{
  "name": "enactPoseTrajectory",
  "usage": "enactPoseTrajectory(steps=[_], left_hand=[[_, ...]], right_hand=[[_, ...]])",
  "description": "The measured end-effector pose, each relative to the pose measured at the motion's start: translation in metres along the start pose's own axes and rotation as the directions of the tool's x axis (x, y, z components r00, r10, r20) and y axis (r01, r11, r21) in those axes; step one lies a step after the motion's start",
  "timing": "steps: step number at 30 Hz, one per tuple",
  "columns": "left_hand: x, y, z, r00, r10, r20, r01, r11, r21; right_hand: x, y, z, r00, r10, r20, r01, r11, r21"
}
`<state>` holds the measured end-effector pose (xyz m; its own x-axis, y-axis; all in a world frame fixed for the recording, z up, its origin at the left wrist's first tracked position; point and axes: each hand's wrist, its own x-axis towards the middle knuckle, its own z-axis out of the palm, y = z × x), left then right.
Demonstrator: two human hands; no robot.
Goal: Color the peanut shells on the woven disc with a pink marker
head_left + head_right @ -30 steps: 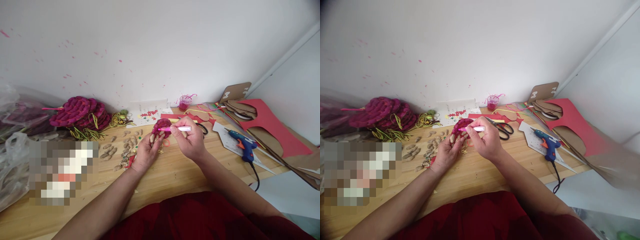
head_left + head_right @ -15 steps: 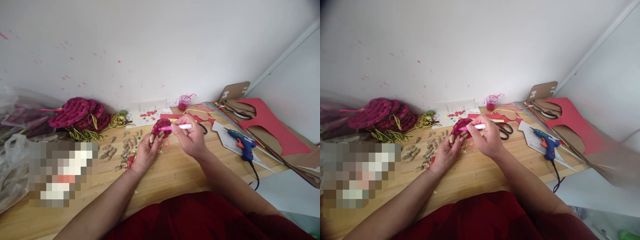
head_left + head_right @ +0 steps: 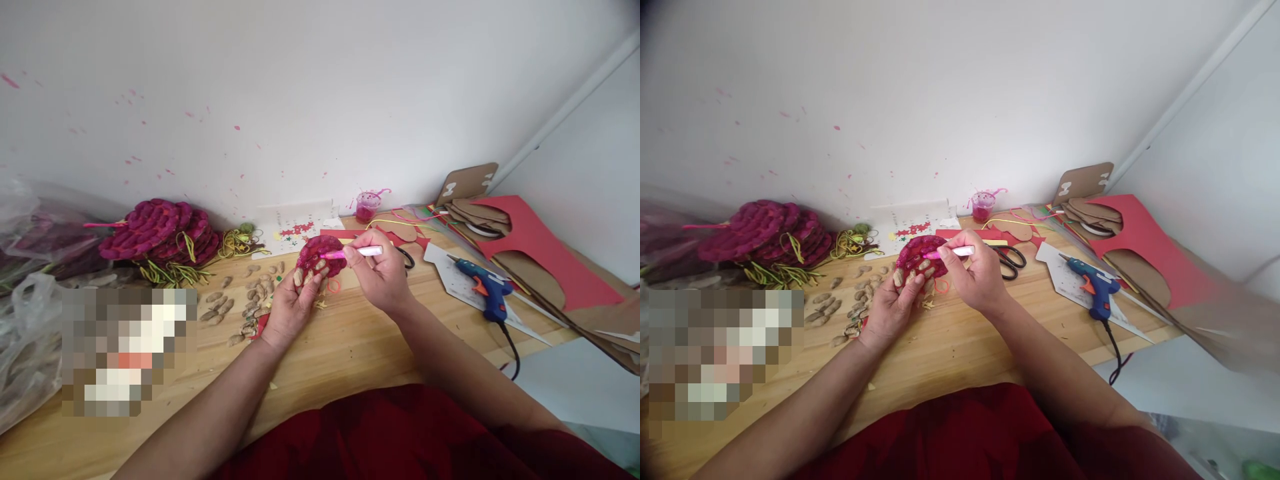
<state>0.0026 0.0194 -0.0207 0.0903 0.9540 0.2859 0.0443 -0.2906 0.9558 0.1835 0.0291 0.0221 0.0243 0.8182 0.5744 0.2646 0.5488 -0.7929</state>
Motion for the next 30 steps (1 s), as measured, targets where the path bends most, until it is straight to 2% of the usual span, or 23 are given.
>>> enactPoseTrajectory(steps=[6,10,14,20,24,30], left_hand=[[-0.0034,-0.0035,0.0026,0.994,-0.112,-0.008,0.11,0.985,-0.13],[-0.0046,-0.0059,0.0049,0.976,-0.216,0.015,0.212,0.942,-0.258],[-0.0033,-0.0035,0.0056,0.963,-0.266,0.037,0.261,0.895,-0.362],[-0.0039,-0.0015,0.0057,0.959,-0.275,0.071,0.283,0.894,-0.348],[-0.0041,-0.0006,0.0064,0.957,-0.28,0.071,0.286,0.884,-0.371],[-0.0038,0.0029,0.0068,0.943,-0.325,0.076,0.327,0.851,-0.411]], right_hand=[[-0.0018,0.0001,0.0031,1.0,-0.001,-0.016,0.002,0.998,0.056],[-0.0029,0.0006,0.0046,1.0,0.021,-0.017,-0.021,1.0,0.01],[-0.004,-0.0004,0.0052,0.999,0.013,-0.038,-0.012,1.0,0.02],[-0.0045,-0.003,0.0053,1.0,0.005,-0.007,-0.005,1.0,0.002],[-0.0041,-0.0018,0.0055,0.999,-0.01,-0.037,0.01,1.0,-0.007],[-0.0062,-0.0031,0.0098,0.994,-0.104,0.03,0.105,0.993,-0.054]])
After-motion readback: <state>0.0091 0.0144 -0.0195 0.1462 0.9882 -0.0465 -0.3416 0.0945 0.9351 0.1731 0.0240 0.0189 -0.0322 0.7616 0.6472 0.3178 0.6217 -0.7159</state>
